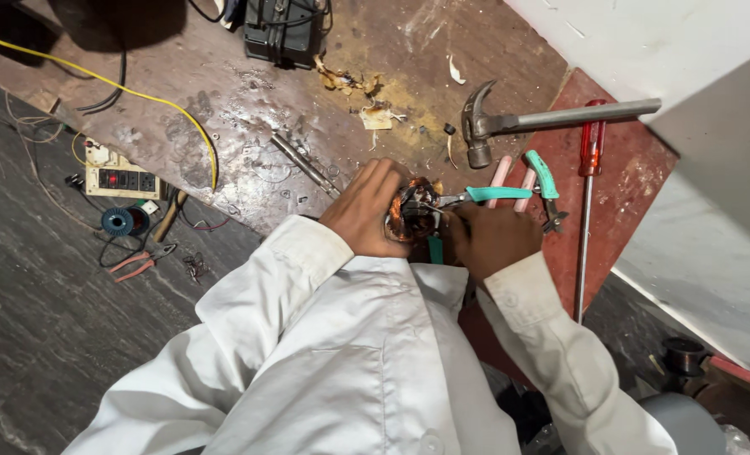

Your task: The person uses a screwdriver and pliers to remove copper windings from a cylindrical electrical component held in a bench vise. The person repeatedly pries and pulls the windings, then uses pliers to cut and extract sections of the copper wire.

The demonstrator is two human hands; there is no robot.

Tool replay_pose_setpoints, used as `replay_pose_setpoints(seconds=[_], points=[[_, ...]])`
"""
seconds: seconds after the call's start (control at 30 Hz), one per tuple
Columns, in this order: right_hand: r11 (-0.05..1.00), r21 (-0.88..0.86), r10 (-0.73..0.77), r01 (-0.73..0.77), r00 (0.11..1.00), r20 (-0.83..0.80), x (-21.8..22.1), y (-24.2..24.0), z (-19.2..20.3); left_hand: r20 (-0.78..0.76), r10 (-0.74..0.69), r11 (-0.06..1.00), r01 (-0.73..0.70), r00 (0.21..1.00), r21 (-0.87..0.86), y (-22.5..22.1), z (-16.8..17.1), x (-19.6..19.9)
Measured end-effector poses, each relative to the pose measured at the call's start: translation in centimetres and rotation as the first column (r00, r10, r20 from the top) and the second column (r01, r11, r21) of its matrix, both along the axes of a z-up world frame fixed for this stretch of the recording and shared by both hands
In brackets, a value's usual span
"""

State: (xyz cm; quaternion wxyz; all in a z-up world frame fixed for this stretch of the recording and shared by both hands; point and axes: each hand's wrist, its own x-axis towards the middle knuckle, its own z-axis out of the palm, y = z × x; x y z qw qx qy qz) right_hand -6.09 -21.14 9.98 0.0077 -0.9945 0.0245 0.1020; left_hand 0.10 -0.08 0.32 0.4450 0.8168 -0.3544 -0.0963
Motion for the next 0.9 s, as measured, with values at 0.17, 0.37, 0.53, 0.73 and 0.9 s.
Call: replay_pose_setpoints(seconds=[0.17, 0.37, 0.53, 0.73, 0.9], points=[[1.000, -0.023, -0.019, 0.019, 1.000, -0.014, -0.2, 1.4, -0.7, -0.022, 0.006, 0.999, -0.006, 1.000, -0.033, 0.5, 0.7, -0.2], [0.997, -0.064, -0.041, 0.041, 0.999, -0.014, -0.3, 1.6, 0.2, 0.024, 0.000, 0.999, 0.001, 1.000, -0.035, 0.3, 0.8, 0.1], [1.000, -0.023, -0.008, 0.008, 1.000, 0.020, -0.2, 1.7, 0.0, 0.010, 0.000, 0.999, 0.000, 1.000, -0.032, 0.2, 0.8, 0.1], [0.997, -0.037, 0.073, -0.072, 0.997, 0.040, 0.1, 0.6, -0.8, 0.004, 0.001, 0.999, -0.001, 1.000, -0.045, 0.1, 0.8, 0.1], [0.987, 0.008, 0.157, -0.159, 0.985, 0.075, 0.7, -0.7, -1.2, -0.002, -0.007, 0.998, 0.007, 1.000, -0.058, 0.1, 0.4, 0.1]])
